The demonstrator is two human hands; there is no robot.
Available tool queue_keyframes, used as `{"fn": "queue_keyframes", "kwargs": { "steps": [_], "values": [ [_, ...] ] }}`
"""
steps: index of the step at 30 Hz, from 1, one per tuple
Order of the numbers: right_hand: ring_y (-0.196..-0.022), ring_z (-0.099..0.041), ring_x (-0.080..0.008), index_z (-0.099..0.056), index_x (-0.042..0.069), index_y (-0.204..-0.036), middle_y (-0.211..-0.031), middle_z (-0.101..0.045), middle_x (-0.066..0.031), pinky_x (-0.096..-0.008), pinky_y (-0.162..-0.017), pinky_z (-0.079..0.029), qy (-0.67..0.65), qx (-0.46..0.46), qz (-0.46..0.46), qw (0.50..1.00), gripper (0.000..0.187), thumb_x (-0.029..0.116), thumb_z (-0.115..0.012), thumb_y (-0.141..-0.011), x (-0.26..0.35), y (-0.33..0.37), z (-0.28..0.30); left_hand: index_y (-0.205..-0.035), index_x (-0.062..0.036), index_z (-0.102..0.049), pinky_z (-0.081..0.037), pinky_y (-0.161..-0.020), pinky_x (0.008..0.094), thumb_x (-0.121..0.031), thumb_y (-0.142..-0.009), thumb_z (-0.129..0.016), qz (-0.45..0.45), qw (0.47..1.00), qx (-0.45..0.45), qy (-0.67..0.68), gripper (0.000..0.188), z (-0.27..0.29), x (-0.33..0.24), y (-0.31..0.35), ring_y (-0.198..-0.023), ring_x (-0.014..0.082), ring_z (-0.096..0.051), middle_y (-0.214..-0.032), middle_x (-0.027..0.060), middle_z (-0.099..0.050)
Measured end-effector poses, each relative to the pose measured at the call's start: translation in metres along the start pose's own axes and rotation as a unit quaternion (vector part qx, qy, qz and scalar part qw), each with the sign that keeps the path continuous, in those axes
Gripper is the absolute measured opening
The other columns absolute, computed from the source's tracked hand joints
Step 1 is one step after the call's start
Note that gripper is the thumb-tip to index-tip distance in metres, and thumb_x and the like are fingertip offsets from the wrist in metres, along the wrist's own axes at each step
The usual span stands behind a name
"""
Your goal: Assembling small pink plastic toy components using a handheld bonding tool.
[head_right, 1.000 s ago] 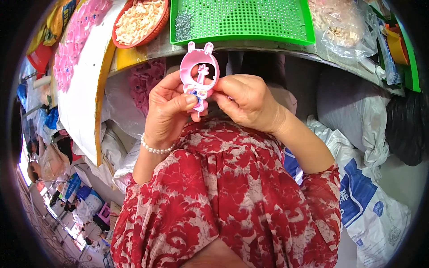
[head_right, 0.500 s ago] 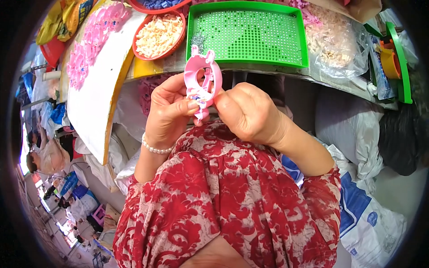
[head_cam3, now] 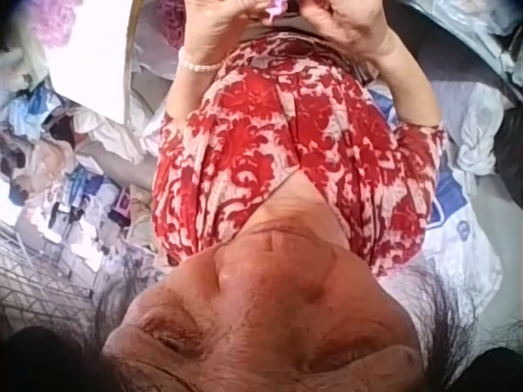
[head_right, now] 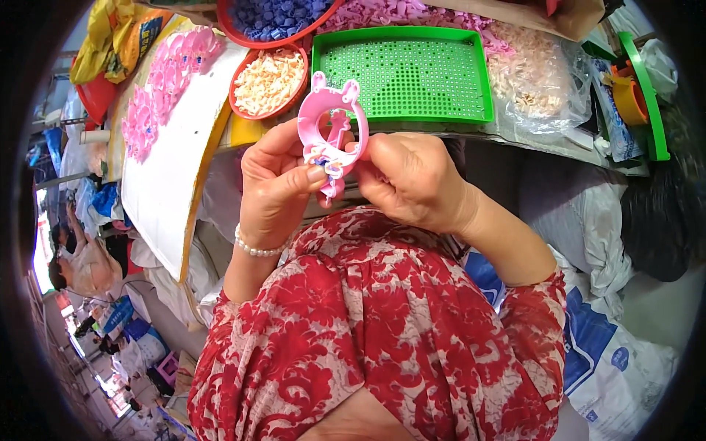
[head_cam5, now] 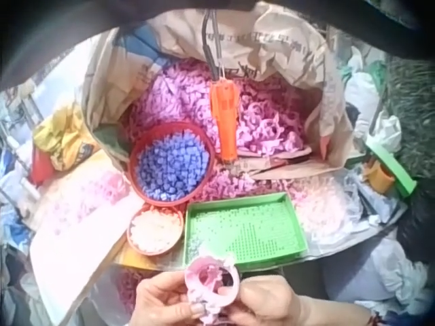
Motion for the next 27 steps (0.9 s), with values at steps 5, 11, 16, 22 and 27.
{"fn": "queue_keyframes", "kwargs": {
  "steps": [5,11,16,22,27],
  "values": [
    [-0.055,-0.055,-0.0259,-0.056,0.0,-0.094,-0.064,-0.052,-0.0088,-0.0342,-0.05,-0.044,0.022,-0.002,0.059,0.998,0.029,-0.005,-0.064,-0.066,-0.002,-0.007,0.002,-0.119,0.0033,-0.05,-0.052,-0.054,0.0223,0.005,-0.075,-0.064,0.006,1.0,0.013,0.011,0.046,-0.001,-0.009,-0.005,-0.072,0.0136,-0.063,-0.097,0.0144,-0.064],
    [-0.06,-0.058,-0.0275,-0.055,-0.002,-0.103,-0.072,-0.058,-0.0112,-0.0336,-0.053,-0.047,0.063,0.03,0.074,0.995,0.039,-0.007,-0.063,-0.066,0.003,-0.008,0.007,-0.12,0.0033,-0.05,-0.052,-0.057,0.0224,0.005,-0.077,-0.063,-0.043,0.997,0.035,-0.051,0.046,-0.003,-0.012,-0.003,-0.076,0.0146,-0.063,-0.101,0.0145,-0.063],
    [-0.058,-0.058,-0.0237,-0.057,0.001,-0.101,-0.069,-0.057,-0.0096,-0.0309,-0.054,-0.046,-0.058,0.054,-0.035,0.996,0.028,-0.003,-0.061,-0.074,0.002,-0.011,0.013,-0.12,0.0037,-0.05,-0.052,-0.057,0.0225,0.006,-0.077,-0.063,-0.026,0.999,0.026,-0.032,0.046,-0.003,-0.011,-0.005,-0.076,0.0144,-0.063,-0.101,0.0133,-0.063],
    [-0.063,-0.058,-0.0109,-0.06,0.004,-0.098,-0.078,-0.064,-0.007,-0.0239,-0.057,-0.044,-0.182,0.063,-0.14,0.971,0.019,0.001,-0.06,-0.08,-0.002,-0.012,0.011,-0.121,0.0038,-0.049,-0.052,-0.057,0.0217,0.006,-0.076,-0.063,-0.027,0.998,0.047,-0.042,0.046,-0.001,-0.014,-0.006,-0.076,0.0141,-0.063,-0.101,0.0132,-0.063],
    [-0.062,-0.056,-0.0109,-0.06,0.004,-0.098,-0.076,-0.064,-0.0068,-0.0237,-0.058,-0.045,-0.192,0.137,-0.152,0.96,0.018,0.002,-0.059,-0.081,-0.006,-0.022,0.013,-0.12,0.0037,-0.05,-0.052,-0.056,0.0219,0.005,-0.076,-0.064,-0.009,0.998,0.053,-0.035,0.046,0.006,-0.013,-0.006,-0.077,0.0145,-0.063,-0.101,0.0136,-0.062]
  ]
}}
Point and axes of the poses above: each hand's wrist, its own y-axis away from the middle knuckle, its own z-axis out of the back of the hand, x = y × z, the point moved 3 cm from there along -y, towards the middle knuckle
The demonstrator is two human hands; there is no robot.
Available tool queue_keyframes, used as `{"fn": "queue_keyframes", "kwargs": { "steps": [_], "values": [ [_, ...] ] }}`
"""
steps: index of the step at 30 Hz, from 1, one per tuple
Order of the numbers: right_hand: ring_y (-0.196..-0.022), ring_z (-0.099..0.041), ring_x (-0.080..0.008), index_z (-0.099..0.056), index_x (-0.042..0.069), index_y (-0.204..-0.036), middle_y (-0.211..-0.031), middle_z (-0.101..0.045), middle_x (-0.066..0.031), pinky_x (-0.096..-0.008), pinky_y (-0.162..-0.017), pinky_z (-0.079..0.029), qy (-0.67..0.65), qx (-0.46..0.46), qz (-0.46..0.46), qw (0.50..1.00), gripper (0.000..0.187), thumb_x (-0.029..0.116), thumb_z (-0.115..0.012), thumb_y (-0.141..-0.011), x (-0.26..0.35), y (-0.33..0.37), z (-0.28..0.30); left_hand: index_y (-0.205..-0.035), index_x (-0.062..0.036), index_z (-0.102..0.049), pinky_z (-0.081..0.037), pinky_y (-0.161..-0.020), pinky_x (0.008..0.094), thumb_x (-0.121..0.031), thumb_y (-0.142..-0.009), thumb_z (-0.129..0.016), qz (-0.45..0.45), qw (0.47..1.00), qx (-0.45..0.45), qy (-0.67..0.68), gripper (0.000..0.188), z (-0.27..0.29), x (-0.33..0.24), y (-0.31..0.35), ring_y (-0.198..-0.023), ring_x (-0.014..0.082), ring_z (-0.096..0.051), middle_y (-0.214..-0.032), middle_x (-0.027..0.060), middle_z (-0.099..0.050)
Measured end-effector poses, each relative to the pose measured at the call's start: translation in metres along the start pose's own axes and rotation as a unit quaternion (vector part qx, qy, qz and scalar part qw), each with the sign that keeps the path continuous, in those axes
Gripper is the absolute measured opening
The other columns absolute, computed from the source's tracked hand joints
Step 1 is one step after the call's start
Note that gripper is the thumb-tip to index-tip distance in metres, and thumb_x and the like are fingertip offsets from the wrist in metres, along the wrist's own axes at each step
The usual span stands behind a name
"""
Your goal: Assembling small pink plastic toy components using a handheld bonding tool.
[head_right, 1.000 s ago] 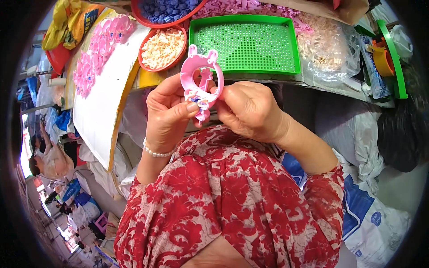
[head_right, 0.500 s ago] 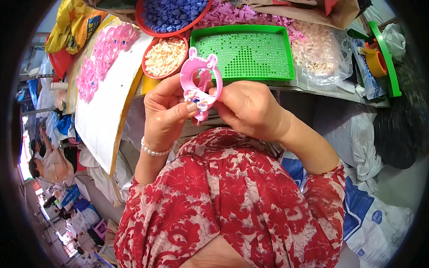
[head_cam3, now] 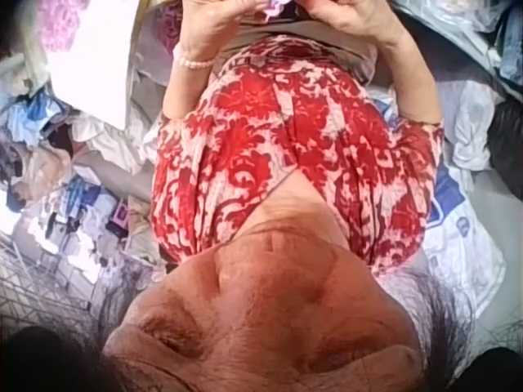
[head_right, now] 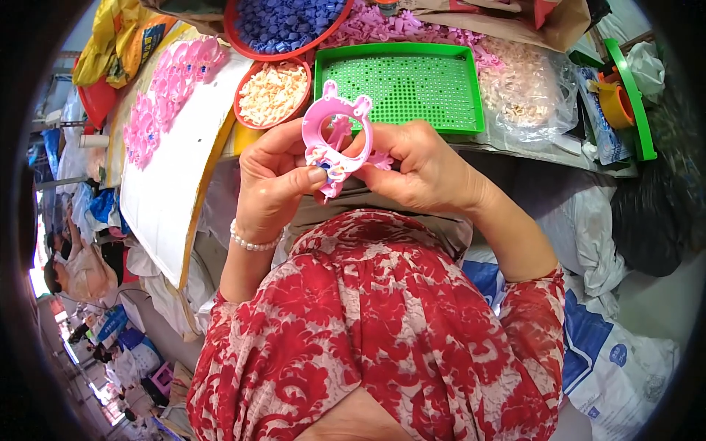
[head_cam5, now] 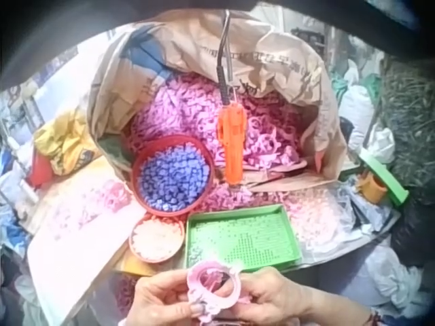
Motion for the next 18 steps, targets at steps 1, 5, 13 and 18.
{"fn": "queue_keyframes", "kwargs": {
  "steps": [1,5,13,18],
  "values": [
    [-0.062,-0.056,-0.0108,-0.06,0.005,-0.098,-0.075,-0.064,-0.0067,-0.0236,-0.058,-0.045,0.0,0.015,-0.015,1.0,0.017,0.002,-0.059,-0.081,0.001,-0.001,0.0,-0.12,0.0036,-0.049,-0.053,-0.057,0.0222,0.006,-0.076,-0.064,-0.003,1.0,-0.006,-0.001,0.046,0.002,0.001,0.0,-0.078,0.015,-0.063,-0.102,0.0137,-0.062],
    [-0.063,-0.056,-0.0108,-0.061,0.005,-0.097,-0.076,-0.064,-0.0065,-0.0236,-0.058,-0.045,0.002,-0.007,-0.028,1.0,0.017,0.002,-0.059,-0.08,-0.006,-0.002,-0.003,-0.121,0.0035,-0.049,-0.054,-0.059,0.0232,0.007,-0.077,-0.063,-0.006,1.0,0.0,0.015,0.046,0.008,0.003,-0.004,-0.081,0.0158,-0.063,-0.102,0.0134,-0.062],
    [-0.067,-0.059,-0.0098,-0.063,0.002,-0.095,-0.078,-0.065,-0.0054,-0.0233,-0.061,-0.045,-0.013,0.036,-0.075,0.996,0.021,-0.002,-0.058,-0.074,-0.011,-0.005,0.004,-0.124,0.0031,-0.047,-0.055,-0.064,0.0244,0.007,-0.078,-0.062,0.005,1.0,0.005,0.004,0.048,0.009,0.007,-0.009,-0.081,0.0145,-0.063,-0.1,0.0103,-0.062],
    [-0.059,-0.053,-0.0066,-0.062,0.004,-0.091,-0.069,-0.062,-0.0027,-0.0219,-0.054,-0.041,0.001,0.037,-0.055,0.998,0.015,0.001,-0.056,-0.077,-0.022,-0.004,0.008,-0.124,0.0033,-0.047,-0.055,-0.066,0.0248,0.007,-0.078,-0.063,0.01,1.0,0.02,0.011,0.048,0.011,0.011,-0.013,-0.081,0.0141,-0.063,-0.099,0.0095,-0.062]
  ]
}}
Point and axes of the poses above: each hand's wrist, its own y-axis away from the middle knuckle, its own z-axis out of the back of the hand, x = y × z, the point moved 3 cm from there along -y, towards the middle knuckle
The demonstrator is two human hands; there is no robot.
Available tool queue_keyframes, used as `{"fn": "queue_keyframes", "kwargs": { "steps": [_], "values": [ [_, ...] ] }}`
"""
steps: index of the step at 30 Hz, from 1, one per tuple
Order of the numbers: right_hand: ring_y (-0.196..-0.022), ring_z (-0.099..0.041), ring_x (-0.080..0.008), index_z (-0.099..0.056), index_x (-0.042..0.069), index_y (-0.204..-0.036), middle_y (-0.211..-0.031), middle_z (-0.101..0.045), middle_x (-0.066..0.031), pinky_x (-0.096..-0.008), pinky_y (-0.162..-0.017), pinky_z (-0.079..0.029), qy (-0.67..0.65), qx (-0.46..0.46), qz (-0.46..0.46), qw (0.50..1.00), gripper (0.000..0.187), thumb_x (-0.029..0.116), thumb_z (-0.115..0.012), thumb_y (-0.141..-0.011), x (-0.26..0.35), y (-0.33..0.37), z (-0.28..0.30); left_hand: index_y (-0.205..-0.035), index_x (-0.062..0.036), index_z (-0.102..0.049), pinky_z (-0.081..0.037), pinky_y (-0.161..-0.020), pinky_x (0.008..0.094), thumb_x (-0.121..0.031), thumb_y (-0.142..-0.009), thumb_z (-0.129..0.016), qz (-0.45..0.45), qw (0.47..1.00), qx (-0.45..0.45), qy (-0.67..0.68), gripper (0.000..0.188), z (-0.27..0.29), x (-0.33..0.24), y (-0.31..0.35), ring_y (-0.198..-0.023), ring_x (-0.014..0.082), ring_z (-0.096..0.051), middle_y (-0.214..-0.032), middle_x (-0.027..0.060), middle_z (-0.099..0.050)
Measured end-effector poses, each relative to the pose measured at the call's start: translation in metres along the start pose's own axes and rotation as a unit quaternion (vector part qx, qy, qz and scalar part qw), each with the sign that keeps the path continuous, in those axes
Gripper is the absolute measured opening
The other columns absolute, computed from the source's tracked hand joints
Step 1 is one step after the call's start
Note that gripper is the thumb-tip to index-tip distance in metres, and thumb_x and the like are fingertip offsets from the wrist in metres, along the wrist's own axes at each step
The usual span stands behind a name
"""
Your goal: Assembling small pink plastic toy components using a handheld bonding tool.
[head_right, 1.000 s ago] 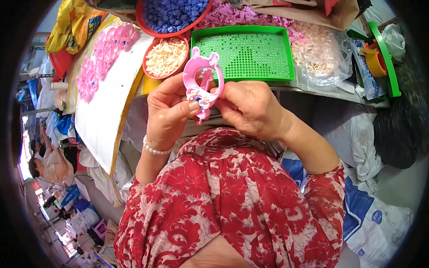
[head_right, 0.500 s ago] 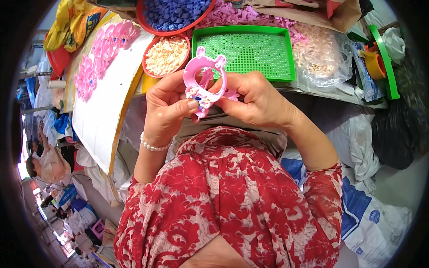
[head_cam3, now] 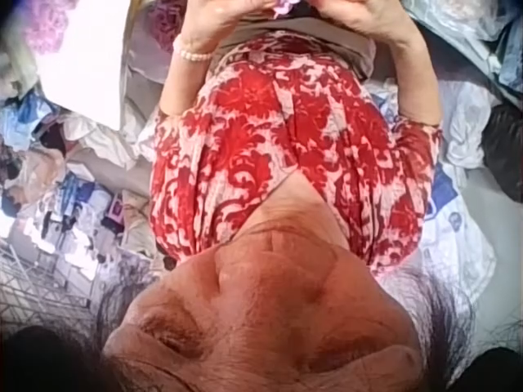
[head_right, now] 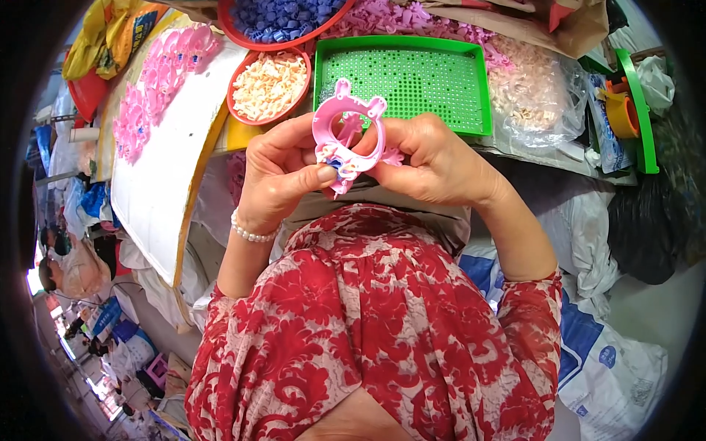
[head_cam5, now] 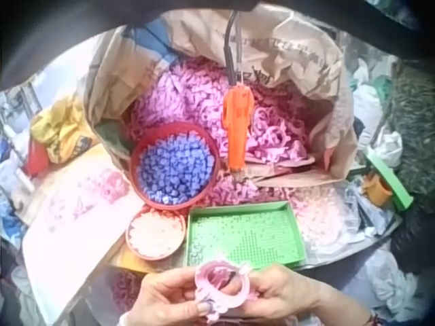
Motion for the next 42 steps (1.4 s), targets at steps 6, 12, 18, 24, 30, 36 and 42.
{"fn": "queue_keyframes", "kwargs": {
  "steps": [6,12,18,24,30,36,42],
  "values": [
    [-0.061,-0.055,-0.008,-0.062,0.002,-0.093,-0.073,-0.063,-0.0029,-0.0224,-0.056,-0.042,-0.007,0.024,-0.024,0.999,0.019,0.0,-0.058,-0.074,0.002,-0.005,0.002,-0.124,0.0035,-0.047,-0.055,-0.066,0.0253,0.007,-0.077,-0.064,0.001,1.0,-0.005,0.002,0.05,0.002,0.002,-0.001,-0.082,0.0151,-0.063,-0.102,0.0109,-0.061],
    [-0.061,-0.056,-0.0067,-0.063,-0.001,-0.095,-0.075,-0.062,-0.0024,-0.0199,-0.053,-0.042,-0.112,-0.014,-0.087,0.99,0.018,0.007,-0.06,-0.079,0.004,-0.008,-0.005,-0.125,0.0018,-0.047,-0.055,-0.064,0.0261,0.007,-0.076,-0.065,-0.002,0.998,-0.021,0.054,0.053,0.01,0.007,-0.001,-0.081,0.0169,-0.063,-0.107,0.0136,-0.06],
    [-0.061,-0.053,-0.005,-0.06,0.001,-0.098,-0.074,-0.059,-0.0005,-0.0185,-0.053,-0.042,-0.291,-0.048,-0.128,0.947,0.021,0.016,-0.061,-0.085,-0.008,-0.003,-0.023,-0.125,0.0005,-0.047,-0.055,-0.062,0.0251,0.005,-0.075,-0.067,-0.034,0.995,-0.03,0.085,0.054,0.01,0.008,0.003,-0.081,0.0159,-0.063,-0.108,0.0133,-0.06],
    [-0.06,-0.052,-0.004,-0.059,0.003,-0.097,-0.077,-0.057,0.001,-0.0179,-0.053,-0.043,-0.287,-0.016,-0.14,0.947,0.016,0.016,-0.059,-0.088,-0.01,-0.004,-0.023,-0.126,0.0005,-0.047,-0.055,-0.066,0.025,0.005,-0.077,-0.065,-0.022,0.999,-0.019,0.028,0.053,0.018,0.013,0.008,-0.086,0.0133,-0.061,-0.108,0.011,-0.059],
    [-0.058,-0.053,-0.0044,-0.06,0.003,-0.097,-0.078,-0.059,0.0006,-0.0177,-0.053,-0.044,-0.245,0.037,-0.163,0.955,0.016,0.015,-0.06,-0.087,-0.015,-0.006,-0.016,-0.128,0.0009,-0.044,-0.055,-0.075,0.0262,0.004,-0.08,-0.063,-0.036,0.999,-0.02,-0.008,0.051,0.012,0.009,0.006,-0.093,0.0135,-0.06,-0.108,0.0087,-0.059],
    [-0.058,-0.053,-0.0042,-0.061,0.003,-0.098,-0.08,-0.06,0.0001,-0.0178,-0.053,-0.044,-0.332,-0.021,-0.175,0.927,0.018,0.014,-0.064,-0.084,-0.025,-0.003,-0.022,-0.13,0.0016,-0.041,-0.052,-0.069,0.0217,0.001,-0.082,-0.062,0.04,0.999,-0.019,0.022,0.052,0.011,0.008,0.005,-0.088,0.0108,-0.059,-0.108,0.008,-0.058],
    [-0.06,-0.053,-0.0046,-0.061,0.002,-0.098,-0.081,-0.061,-0.0004,-0.0182,-0.055,-0.045,-0.311,-0.007,-0.199,0.929,0.019,0.01,-0.066,-0.081,-0.024,-0.002,-0.024,-0.128,0.0038,-0.042,-0.05,-0.071,0.0212,-0.001,-0.081,-0.064,0.025,0.998,-0.045,0.022,0.052,0.009,0.014,0.005,-0.088,0.01,-0.059,-0.11,0.0086,-0.058]
  ]
}}
Point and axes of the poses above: each hand's wrist, its own y-axis away from the middle knuckle, its own z-axis out of the back of the hand, x = y × z, the point moved 3 cm from there along -y, towards the middle knuckle
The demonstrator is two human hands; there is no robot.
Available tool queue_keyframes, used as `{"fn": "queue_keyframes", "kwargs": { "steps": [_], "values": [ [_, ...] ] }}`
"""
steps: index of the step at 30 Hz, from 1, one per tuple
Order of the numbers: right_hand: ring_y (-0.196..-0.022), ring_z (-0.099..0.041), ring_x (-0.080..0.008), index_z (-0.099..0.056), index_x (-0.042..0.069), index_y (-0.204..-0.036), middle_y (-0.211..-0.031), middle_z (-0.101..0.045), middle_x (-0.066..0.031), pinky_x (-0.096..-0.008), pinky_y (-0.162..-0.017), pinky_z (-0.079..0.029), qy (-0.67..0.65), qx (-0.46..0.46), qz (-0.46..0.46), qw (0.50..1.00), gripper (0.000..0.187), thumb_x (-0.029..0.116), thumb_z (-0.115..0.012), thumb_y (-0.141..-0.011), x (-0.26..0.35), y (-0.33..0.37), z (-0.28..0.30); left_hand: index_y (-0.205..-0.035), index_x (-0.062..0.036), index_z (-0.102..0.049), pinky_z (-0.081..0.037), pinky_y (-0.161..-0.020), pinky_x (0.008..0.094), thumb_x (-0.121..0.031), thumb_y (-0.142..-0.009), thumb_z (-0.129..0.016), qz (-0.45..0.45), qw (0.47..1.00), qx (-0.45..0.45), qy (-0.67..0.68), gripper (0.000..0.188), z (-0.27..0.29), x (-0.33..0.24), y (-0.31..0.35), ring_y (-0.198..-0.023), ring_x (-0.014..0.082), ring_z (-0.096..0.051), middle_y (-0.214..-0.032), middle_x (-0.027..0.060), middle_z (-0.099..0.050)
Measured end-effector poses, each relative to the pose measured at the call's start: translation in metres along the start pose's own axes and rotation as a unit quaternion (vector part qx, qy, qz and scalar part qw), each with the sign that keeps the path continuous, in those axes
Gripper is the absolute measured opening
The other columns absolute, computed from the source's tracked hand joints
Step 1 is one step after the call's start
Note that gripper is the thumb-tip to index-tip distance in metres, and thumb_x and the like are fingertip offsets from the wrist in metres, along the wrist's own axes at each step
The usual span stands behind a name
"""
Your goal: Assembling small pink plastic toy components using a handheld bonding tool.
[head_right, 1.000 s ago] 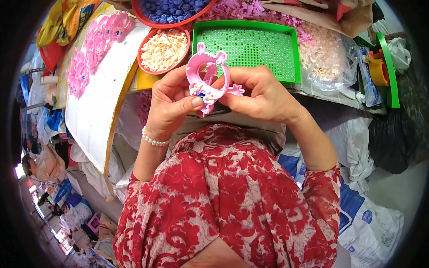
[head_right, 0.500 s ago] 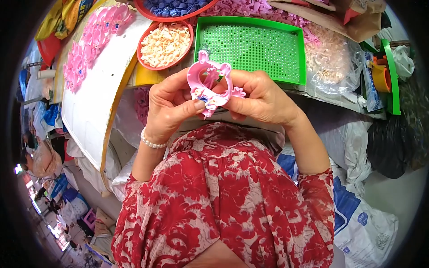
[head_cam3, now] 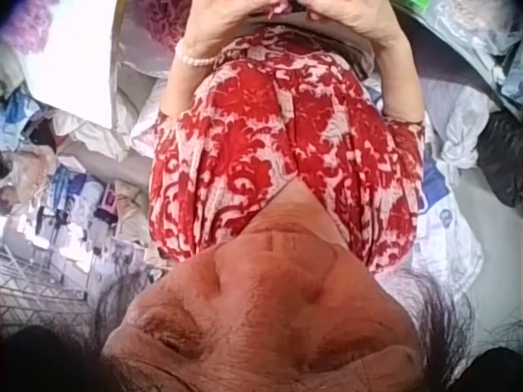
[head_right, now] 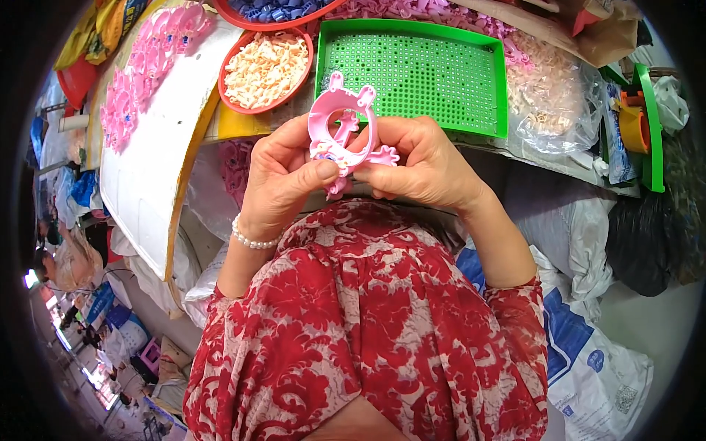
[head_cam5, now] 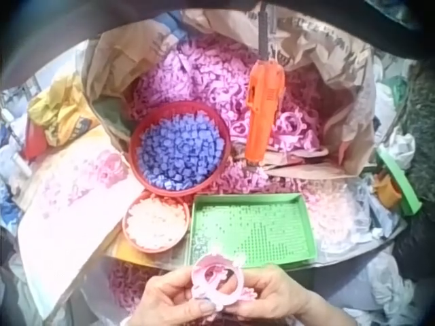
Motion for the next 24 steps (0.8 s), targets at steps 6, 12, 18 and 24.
{"fn": "queue_keyframes", "kwargs": {
  "steps": [6,12,18,24],
  "values": [
    [-0.07,-0.058,-0.0092,-0.055,-0.002,-0.104,-0.084,-0.061,-0.0051,-0.0221,-0.064,-0.049,-0.052,-0.006,0.125,0.991,0.027,0.007,-0.065,-0.081,-0.004,-0.001,-0.005,-0.126,0.0035,-0.045,-0.051,-0.073,0.0225,0.0,-0.08,-0.066,-0.056,0.997,-0.048,0.03,0.051,-0.004,-0.001,-0.001,-0.089,0.0111,-0.06,-0.109,0.0088,-0.06],
    [-0.074,-0.061,-0.0119,-0.055,-0.003,-0.101,-0.082,-0.063,-0.0078,-0.0229,-0.066,-0.05,-0.055,-0.077,0.183,0.979,0.027,0.017,-0.064,-0.084,-0.017,0.003,-0.005,-0.12,0.0016,-0.049,-0.052,-0.067,0.0235,-0.006,-0.08,-0.066,-0.025,0.996,-0.022,0.089,0.044,0.002,0.003,-0.002,-0.084,0.0136,-0.062,-0.101,0.0099,-0.062],
    [-0.065,-0.063,-0.0105,-0.057,0.0,-0.094,-0.071,-0.064,-0.0053,-0.0216,-0.058,-0.049,0.214,-0.142,0.266,0.929,0.025,0.023,-0.062,-0.086,-0.001,0.004,-0.009,-0.119,0.0017,-0.049,-0.05,-0.055,0.0234,-0.014,-0.083,-0.065,0.04,0.985,-0.01,0.165,0.042,-0.005,0.009,0.001,-0.072,0.0146,-0.062,-0.095,0.0118,-0.063],
    [-0.06,-0.06,-0.0097,-0.056,0.0,-0.092,-0.066,-0.062,-0.0046,-0.0215,-0.054,-0.047,0.215,-0.146,0.263,0.929,0.028,0.028,-0.058,-0.088,0.002,0.002,-0.011,-0.121,0.0015,-0.047,-0.051,-0.057,0.0238,-0.015,-0.083,-0.066,-0.005,0.993,-0.015,0.119,0.046,-0.006,0.006,0.001,-0.073,0.0146,-0.063,-0.095,0.0121,-0.063]
  ]
}}
Point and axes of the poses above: each hand's wrist, its own y-axis away from the middle knuckle, its own z-axis out of the back of the hand, x = y × z, the point moved 3 cm from there along -y, towards the middle knuckle
